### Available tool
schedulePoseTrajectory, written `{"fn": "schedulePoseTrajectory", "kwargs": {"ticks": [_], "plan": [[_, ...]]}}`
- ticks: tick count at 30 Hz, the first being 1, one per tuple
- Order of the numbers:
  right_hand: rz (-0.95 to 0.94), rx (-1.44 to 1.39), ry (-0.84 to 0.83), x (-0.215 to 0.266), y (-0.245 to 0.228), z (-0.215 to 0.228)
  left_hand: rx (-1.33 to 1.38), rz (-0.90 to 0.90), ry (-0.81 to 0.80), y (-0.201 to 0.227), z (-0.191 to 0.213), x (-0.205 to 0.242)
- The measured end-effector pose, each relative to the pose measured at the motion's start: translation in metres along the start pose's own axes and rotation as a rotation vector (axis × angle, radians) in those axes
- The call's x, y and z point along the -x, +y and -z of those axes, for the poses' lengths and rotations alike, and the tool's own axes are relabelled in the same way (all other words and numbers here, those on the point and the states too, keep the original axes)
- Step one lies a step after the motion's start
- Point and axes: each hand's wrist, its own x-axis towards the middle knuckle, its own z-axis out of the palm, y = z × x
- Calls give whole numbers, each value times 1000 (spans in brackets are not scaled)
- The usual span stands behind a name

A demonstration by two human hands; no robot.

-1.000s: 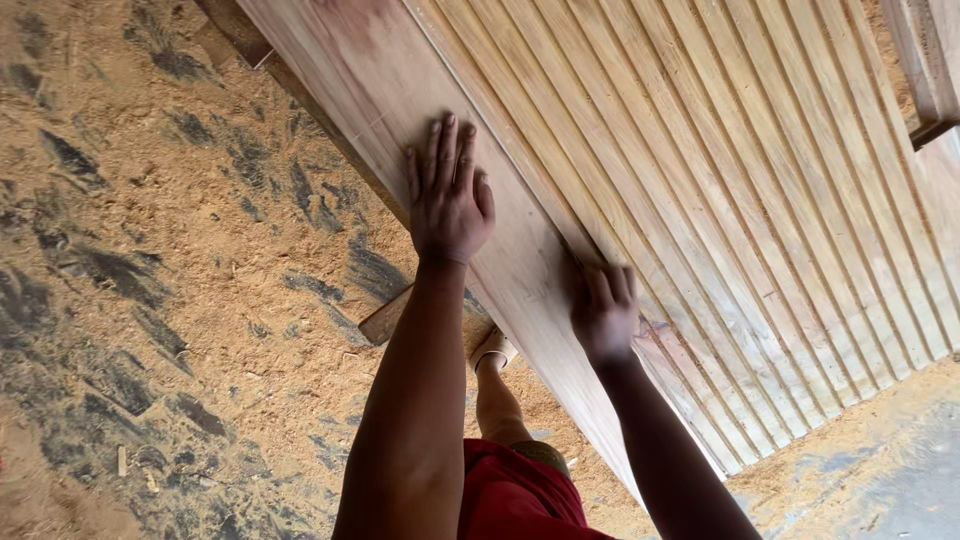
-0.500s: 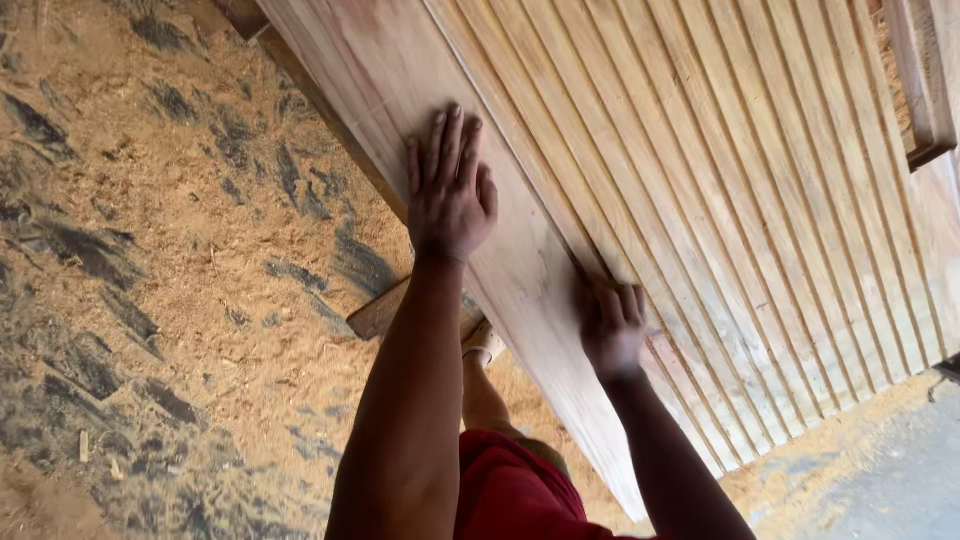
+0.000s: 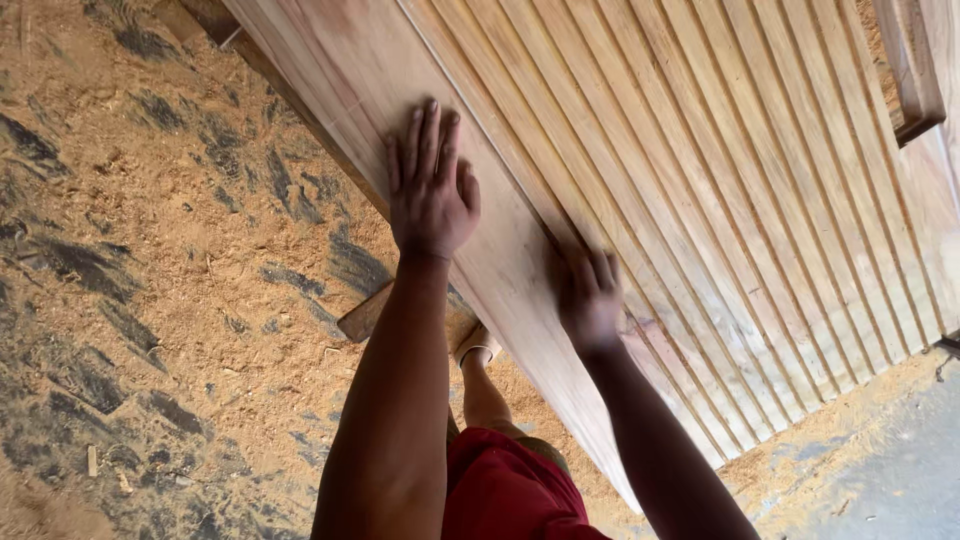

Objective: The person sands a large wooden board with a sanding block, moving back and forth along the grain to smooth the surface. The person works across the length of the board, adjusting hand position to cover different areas.

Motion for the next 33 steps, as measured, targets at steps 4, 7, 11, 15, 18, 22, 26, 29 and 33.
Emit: {"fn": "schedulePoseTrajectory", "kwargs": {"ticks": [4, 7, 11, 15, 18, 22, 26, 29, 33], "plan": [[-156, 90, -36, 70, 5, 41, -12, 26, -36, 0, -3, 18], [-88, 33, 41, 28, 8, -2, 1, 9, -8, 1, -2, 11], [72, 62, -38, -61, 7, -74, -9, 14, -19, 1, 2, 11], [46, 11, -13, -40, 5, -44, -19, -4, -12, 2, 2, 13], [-73, 19, -2, 33, 7, 17, -33, 14, -43, 0, 1, 1], [-134, 96, -17, 75, 12, 32, -47, 16, -54, -1, -2, 13], [67, 7, 65, -33, 1, -44, -54, 20, -51, -1, -6, 6], [44, -44, 85, -115, -16, -95, -42, 41, -95, -1, -6, 10], [74, -36, 31, -93, -14, -70, -74, 41, -89, 1, -3, 9]]}}
